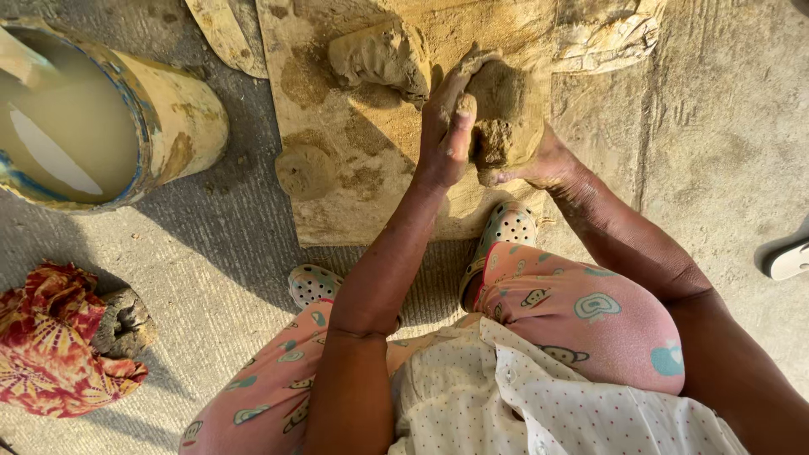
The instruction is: The person kneads clay by hand on a piece of plywood on the ground, repeatedly pressing and rolling the clay.
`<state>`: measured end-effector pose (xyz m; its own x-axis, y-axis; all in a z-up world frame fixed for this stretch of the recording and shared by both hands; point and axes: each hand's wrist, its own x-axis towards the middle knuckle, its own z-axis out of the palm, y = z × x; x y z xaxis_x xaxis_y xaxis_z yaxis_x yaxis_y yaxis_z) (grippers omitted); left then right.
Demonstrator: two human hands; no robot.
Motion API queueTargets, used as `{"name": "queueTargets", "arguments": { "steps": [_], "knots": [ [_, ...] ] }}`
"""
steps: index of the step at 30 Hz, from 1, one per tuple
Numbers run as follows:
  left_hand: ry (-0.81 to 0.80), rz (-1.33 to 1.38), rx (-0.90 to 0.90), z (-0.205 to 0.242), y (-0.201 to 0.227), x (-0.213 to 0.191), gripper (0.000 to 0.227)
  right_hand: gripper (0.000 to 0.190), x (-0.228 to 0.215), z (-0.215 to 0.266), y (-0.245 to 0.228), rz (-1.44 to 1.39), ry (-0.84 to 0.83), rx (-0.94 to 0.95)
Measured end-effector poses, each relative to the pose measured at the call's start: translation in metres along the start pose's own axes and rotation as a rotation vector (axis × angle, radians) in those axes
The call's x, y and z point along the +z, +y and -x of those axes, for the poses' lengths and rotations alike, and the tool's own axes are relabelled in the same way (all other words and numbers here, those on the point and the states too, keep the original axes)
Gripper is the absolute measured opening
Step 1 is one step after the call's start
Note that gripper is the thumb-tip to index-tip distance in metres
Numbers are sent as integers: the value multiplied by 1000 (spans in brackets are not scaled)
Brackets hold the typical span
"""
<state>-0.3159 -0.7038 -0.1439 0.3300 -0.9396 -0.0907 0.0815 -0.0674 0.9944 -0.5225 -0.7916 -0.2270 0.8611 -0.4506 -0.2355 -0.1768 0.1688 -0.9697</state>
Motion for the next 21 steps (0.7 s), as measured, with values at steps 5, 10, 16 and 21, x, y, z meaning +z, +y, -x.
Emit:
{"name": "queueTargets", "arguments": {
  "steps": [5,10,16,21],
  "knots": [
    [-125,-385,116,1,29,-5,98,95,31,-12,-22,21,-16,-155],
    [-401,-1515,-139,-13,97,-12,120,80,39,-26,-35,69,16,-195],
    [86,-906,148,-3,37,7,79,63,41,-41,-73,359,127,-310],
    [378,699,-566,15,-29,-47,54,50,39,7,-115,650,204,-387]
  ]
}}
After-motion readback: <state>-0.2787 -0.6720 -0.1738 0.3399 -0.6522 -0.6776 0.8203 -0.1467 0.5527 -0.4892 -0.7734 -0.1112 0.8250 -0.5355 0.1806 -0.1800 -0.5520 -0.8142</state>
